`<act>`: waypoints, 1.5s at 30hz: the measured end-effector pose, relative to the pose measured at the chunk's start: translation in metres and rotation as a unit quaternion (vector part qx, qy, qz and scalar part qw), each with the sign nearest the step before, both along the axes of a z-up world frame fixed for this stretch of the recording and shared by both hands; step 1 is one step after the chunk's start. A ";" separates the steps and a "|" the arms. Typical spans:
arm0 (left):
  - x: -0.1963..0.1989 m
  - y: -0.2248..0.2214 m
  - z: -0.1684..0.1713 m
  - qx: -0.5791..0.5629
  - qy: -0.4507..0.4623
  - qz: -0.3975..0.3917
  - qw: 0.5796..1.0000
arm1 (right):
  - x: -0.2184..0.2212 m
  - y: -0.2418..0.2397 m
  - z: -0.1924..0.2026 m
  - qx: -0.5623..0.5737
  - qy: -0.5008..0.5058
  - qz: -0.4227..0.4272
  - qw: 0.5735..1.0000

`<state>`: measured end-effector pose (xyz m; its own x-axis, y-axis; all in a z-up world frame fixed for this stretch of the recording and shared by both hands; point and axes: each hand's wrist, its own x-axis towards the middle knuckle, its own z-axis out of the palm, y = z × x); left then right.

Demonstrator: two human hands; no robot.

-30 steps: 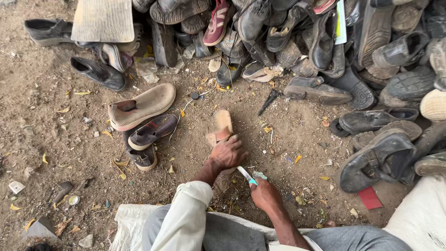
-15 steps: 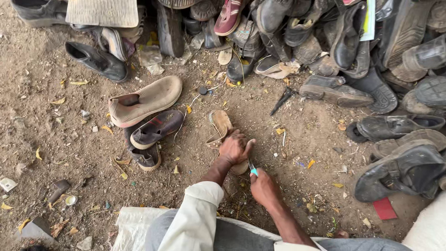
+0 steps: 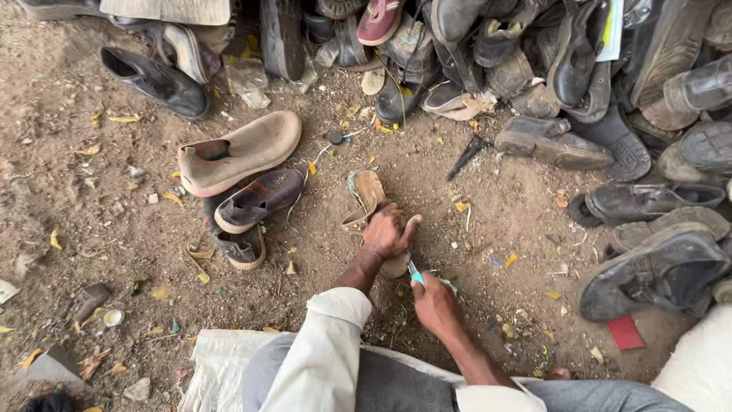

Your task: The person uses a knife to cut away the sole and trim the edges of several shoes and sandals, handling them one at a time.

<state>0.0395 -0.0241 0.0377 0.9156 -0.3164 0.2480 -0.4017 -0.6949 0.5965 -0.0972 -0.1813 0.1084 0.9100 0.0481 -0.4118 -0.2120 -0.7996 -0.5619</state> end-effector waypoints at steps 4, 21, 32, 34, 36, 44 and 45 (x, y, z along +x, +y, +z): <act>0.009 -0.001 0.003 -0.046 0.098 0.038 0.993 | -0.045 0.002 0.018 -0.019 0.002 -0.028 0.999; -0.003 0.003 0.033 -0.060 0.162 0.065 0.983 | -0.045 0.015 0.005 -0.021 0.058 -0.045 0.997; -0.011 -0.002 0.031 -0.101 0.138 0.125 0.977 | -0.062 0.030 -0.015 0.016 0.021 -0.099 0.995; 0.001 -0.005 0.030 -0.098 0.145 0.140 0.975 | -0.050 0.032 -0.025 0.018 -0.028 -0.091 0.995; -0.003 -0.007 0.021 -0.095 0.139 0.135 0.976 | -0.066 0.028 -0.026 0.018 -0.062 -0.077 0.995; -0.002 -0.007 0.022 -0.084 0.222 0.128 0.963 | -0.064 0.035 0.000 0.017 0.074 -0.107 0.991; 0.000 -0.003 0.021 -0.071 0.183 0.116 0.974 | -0.058 0.038 -0.007 0.010 0.040 -0.104 0.994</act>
<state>0.0396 -0.0266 0.0582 0.9938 -0.0758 -0.0814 0.0138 -0.6419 0.7667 -0.1547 -0.1431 0.1016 0.8658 -0.1283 -0.4837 -0.4158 -0.7223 -0.5526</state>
